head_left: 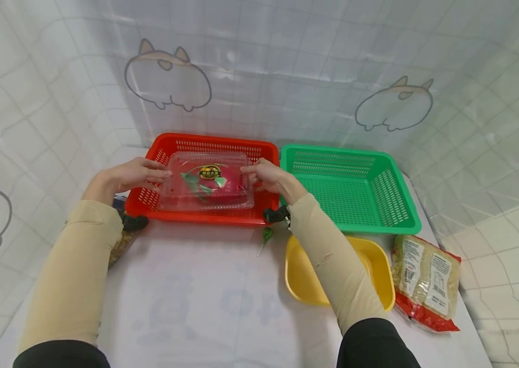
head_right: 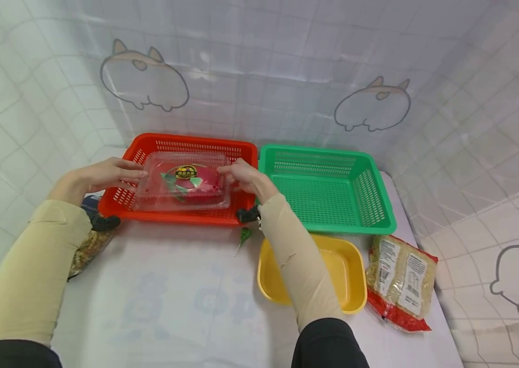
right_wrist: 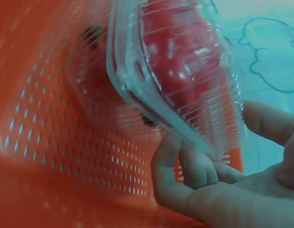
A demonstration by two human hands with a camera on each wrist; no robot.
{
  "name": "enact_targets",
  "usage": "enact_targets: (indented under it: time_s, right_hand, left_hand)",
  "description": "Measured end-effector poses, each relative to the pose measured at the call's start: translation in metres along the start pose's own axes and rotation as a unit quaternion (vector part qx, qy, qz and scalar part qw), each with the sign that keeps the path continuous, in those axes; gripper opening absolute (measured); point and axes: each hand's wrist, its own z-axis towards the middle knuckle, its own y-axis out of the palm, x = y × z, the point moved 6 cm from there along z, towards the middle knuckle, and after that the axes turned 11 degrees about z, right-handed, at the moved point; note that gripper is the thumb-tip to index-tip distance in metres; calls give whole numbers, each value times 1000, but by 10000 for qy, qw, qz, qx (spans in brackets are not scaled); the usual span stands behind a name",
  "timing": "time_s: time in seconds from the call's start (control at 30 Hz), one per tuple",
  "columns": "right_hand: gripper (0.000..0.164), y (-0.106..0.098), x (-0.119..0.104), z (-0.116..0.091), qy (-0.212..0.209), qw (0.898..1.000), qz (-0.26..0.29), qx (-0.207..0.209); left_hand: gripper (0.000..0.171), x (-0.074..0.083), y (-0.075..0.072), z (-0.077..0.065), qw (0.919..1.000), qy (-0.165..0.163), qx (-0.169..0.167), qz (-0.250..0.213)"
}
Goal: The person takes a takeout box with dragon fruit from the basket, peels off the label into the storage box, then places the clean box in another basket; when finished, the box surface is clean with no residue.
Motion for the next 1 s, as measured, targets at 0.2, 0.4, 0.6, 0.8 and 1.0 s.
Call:
enact_targets:
  time_s: [0.2,0.4,0.6,0.8,1.0]
  right_hand:
    - [45,3,-11,-14,-39,9995,-303,4]
    - [47,14,-20,-33,-403,9980,-479,0]
    - [28,21,-22,-55,-704,9946,-650,392]
    - [42,24,-21,-71,-853,9902,-750,816]
    - [42,29,-20,-87,-1047,9897,-449,866]
  left_hand:
    - [76,5,-6,-2,9969,-1,776,-156]
    - [82,14,-8,-16,9875,-189,1550,-204]
    - [75,25,-8,-35,9764,-38,2129,-358]
    - [71,30,-6,-51,9708,100,2306,-654]
    - [67,35,-1,-66,9626,283,2444,-1138]
